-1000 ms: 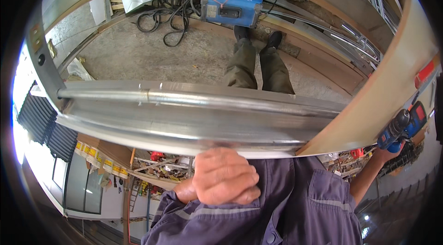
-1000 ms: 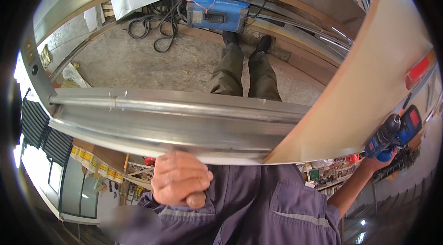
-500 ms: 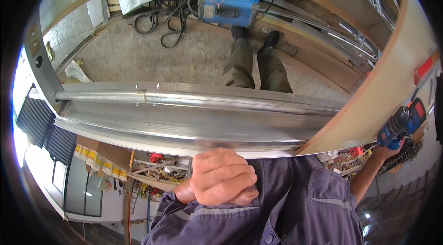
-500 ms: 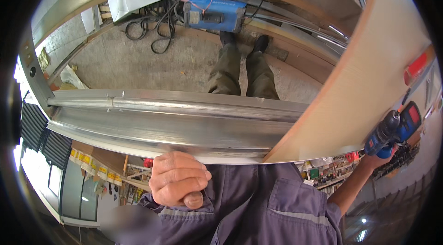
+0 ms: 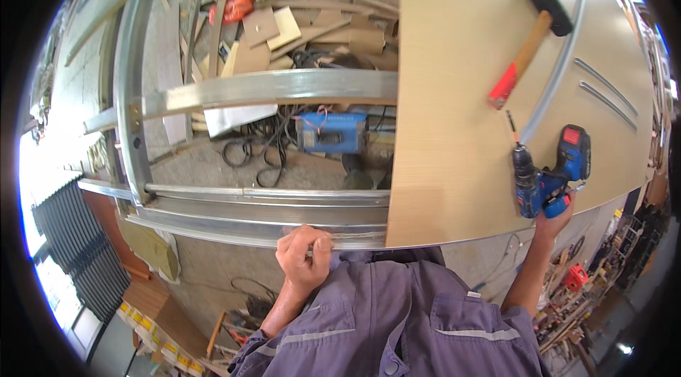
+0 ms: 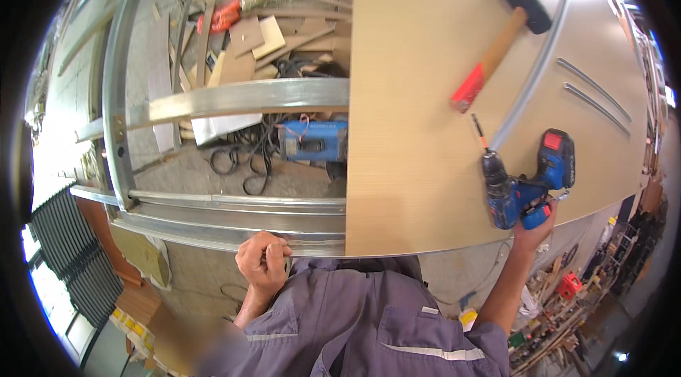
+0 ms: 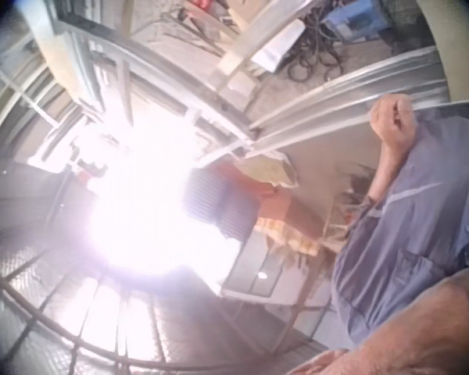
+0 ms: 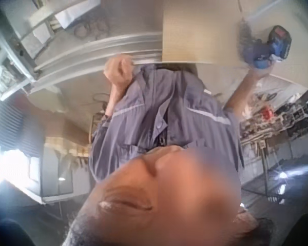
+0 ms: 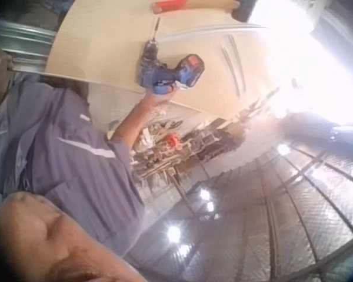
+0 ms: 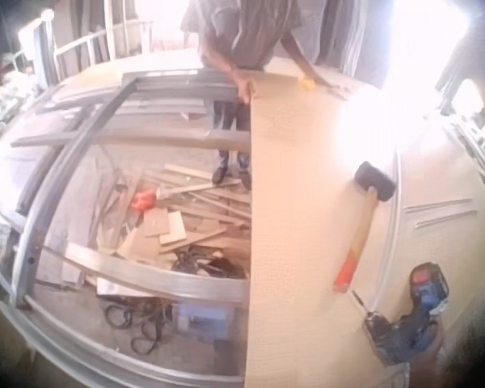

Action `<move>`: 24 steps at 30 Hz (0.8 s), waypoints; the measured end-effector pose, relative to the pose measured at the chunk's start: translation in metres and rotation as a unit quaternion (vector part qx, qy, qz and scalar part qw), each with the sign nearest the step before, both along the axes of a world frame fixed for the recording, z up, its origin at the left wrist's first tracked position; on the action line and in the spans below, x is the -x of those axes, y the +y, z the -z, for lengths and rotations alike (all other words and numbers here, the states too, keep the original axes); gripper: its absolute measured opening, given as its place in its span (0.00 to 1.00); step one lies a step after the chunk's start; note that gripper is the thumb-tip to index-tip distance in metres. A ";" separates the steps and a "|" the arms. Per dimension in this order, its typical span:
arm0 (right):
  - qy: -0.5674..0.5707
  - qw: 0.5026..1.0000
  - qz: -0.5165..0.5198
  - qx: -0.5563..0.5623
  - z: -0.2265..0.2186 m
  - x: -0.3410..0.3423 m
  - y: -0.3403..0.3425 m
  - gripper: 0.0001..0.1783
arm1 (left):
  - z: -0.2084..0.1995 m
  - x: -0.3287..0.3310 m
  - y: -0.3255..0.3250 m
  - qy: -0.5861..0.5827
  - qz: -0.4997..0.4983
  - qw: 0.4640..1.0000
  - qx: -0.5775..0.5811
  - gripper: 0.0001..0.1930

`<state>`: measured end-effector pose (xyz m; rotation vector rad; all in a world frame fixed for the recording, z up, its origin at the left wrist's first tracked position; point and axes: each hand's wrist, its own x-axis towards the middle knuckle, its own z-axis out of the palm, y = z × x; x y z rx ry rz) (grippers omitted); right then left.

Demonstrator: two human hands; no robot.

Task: The person measures and aligns metal frame components and a large panel using a tape measure, then secures them with a cordless drill and rubber mallet. The person repeatedly checks dimensions and adjusts the frame and panel to ensure proper fit.

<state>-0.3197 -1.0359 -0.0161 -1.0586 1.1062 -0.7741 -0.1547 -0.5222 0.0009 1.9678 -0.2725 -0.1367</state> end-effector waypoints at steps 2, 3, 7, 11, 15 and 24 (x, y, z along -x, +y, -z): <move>-0.013 0.999 0.012 -0.036 -0.009 -0.009 0.014 0.13 | -0.005 0.003 -0.005 0.014 -0.017 1.000 -0.018 0.11; -0.014 0.999 0.013 -0.033 -0.012 -0.011 0.020 0.13 | -0.009 0.004 -0.008 0.039 -0.039 0.998 -0.017 0.10; -0.014 1.000 -0.012 -0.005 -0.010 -0.005 0.014 0.15 | -0.018 -0.003 -0.025 0.147 -0.105 0.983 0.023 0.11; -0.055 0.998 -0.025 -0.027 -0.004 -0.013 0.015 0.16 | -0.017 -0.044 -0.081 0.197 -0.105 0.967 0.124 0.14; -0.079 0.995 -0.054 -0.026 -0.007 -0.001 0.017 0.15 | 0.012 -0.110 -0.157 0.170 -0.037 0.981 0.083 0.26; -0.031 0.997 -0.065 -0.013 0.000 0.084 0.009 0.19 | 0.010 -0.215 -0.242 0.221 -0.083 0.969 -0.069 0.36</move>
